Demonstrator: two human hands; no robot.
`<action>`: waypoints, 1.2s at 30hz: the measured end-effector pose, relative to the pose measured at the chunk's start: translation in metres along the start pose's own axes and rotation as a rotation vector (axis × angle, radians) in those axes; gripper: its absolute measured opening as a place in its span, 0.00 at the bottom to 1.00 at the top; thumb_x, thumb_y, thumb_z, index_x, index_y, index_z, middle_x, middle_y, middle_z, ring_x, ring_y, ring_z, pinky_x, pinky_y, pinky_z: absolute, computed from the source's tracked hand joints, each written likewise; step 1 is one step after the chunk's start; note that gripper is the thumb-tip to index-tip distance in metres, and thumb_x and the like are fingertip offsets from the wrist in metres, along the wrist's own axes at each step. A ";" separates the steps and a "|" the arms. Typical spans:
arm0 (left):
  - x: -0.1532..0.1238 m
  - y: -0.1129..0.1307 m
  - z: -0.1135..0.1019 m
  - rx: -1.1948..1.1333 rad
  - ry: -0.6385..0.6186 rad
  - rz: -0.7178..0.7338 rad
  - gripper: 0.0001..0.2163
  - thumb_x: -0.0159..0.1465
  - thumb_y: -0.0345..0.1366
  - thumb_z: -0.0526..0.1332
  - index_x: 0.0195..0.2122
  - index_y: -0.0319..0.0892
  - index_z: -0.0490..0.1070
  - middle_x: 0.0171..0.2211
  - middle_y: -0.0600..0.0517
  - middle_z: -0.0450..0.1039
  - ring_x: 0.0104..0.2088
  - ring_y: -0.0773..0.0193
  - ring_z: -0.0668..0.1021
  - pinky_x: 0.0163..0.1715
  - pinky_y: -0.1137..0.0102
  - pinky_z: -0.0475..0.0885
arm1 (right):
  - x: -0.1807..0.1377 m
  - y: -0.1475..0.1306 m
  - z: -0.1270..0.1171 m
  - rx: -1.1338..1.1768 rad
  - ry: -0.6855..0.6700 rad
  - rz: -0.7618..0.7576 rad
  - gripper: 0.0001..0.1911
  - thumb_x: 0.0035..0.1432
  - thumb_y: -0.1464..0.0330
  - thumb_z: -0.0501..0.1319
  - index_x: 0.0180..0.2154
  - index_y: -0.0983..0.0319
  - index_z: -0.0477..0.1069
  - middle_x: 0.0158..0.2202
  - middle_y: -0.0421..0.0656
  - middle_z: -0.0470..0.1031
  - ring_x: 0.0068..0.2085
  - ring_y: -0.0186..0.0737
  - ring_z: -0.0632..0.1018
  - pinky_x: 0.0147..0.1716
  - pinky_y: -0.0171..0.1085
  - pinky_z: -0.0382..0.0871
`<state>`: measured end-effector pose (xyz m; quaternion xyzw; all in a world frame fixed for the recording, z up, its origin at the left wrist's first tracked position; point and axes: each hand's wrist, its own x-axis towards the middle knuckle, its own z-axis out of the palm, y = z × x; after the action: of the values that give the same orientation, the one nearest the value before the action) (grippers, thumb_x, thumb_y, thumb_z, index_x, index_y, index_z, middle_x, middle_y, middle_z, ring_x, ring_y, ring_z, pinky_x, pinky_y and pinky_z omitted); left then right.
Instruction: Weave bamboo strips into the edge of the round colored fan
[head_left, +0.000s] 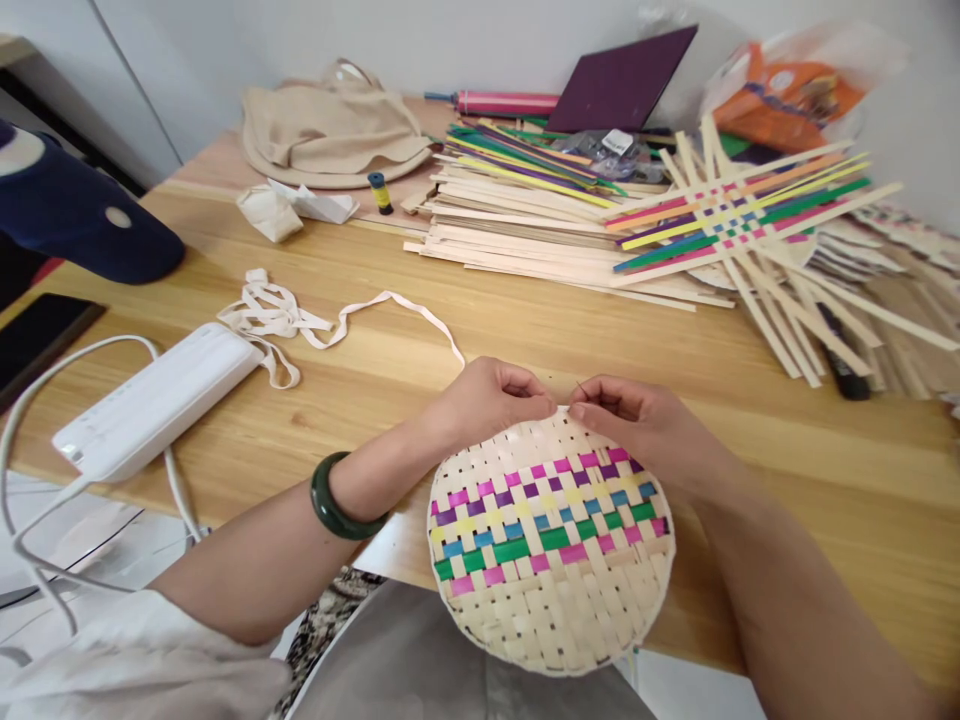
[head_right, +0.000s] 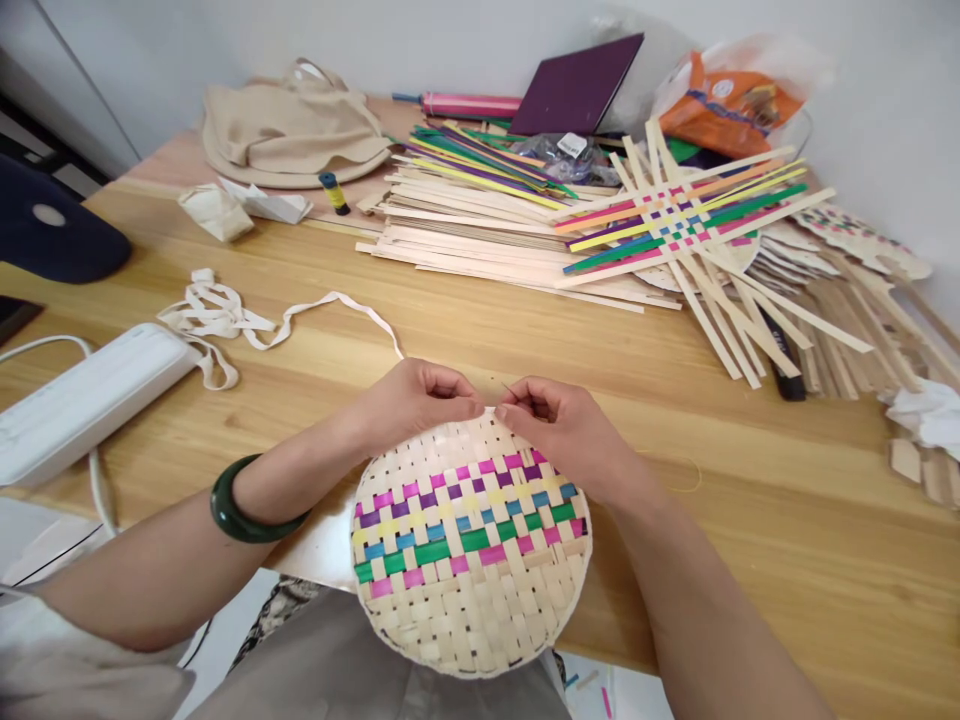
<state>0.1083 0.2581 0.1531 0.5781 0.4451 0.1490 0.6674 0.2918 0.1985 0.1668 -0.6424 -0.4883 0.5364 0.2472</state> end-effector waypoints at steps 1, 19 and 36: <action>0.000 0.001 -0.001 -0.007 0.006 -0.002 0.07 0.53 0.37 0.64 0.25 0.38 0.74 0.22 0.55 0.71 0.20 0.74 0.68 0.19 0.78 0.61 | 0.000 0.000 -0.002 0.031 -0.008 0.018 0.12 0.54 0.57 0.62 0.31 0.60 0.70 0.26 0.38 0.67 0.26 0.31 0.67 0.23 0.31 0.59; 0.005 -0.003 -0.011 -0.273 -0.075 -0.005 0.11 0.53 0.40 0.67 0.34 0.39 0.77 0.31 0.50 0.77 0.27 0.71 0.75 0.29 0.75 0.69 | 0.001 0.002 -0.002 0.188 0.036 -0.018 0.17 0.49 0.55 0.66 0.29 0.62 0.66 0.25 0.36 0.62 0.24 0.28 0.63 0.20 0.29 0.60; 0.003 -0.002 -0.012 -0.199 -0.056 -0.028 0.10 0.52 0.41 0.66 0.29 0.39 0.75 0.26 0.54 0.73 0.23 0.73 0.71 0.24 0.77 0.65 | -0.002 0.001 0.000 0.136 0.039 -0.038 0.16 0.52 0.55 0.63 0.29 0.61 0.66 0.26 0.37 0.63 0.25 0.29 0.64 0.20 0.29 0.61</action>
<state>0.0999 0.2672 0.1510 0.5066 0.4173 0.1670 0.7357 0.2918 0.1963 0.1670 -0.6252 -0.4577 0.5510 0.3099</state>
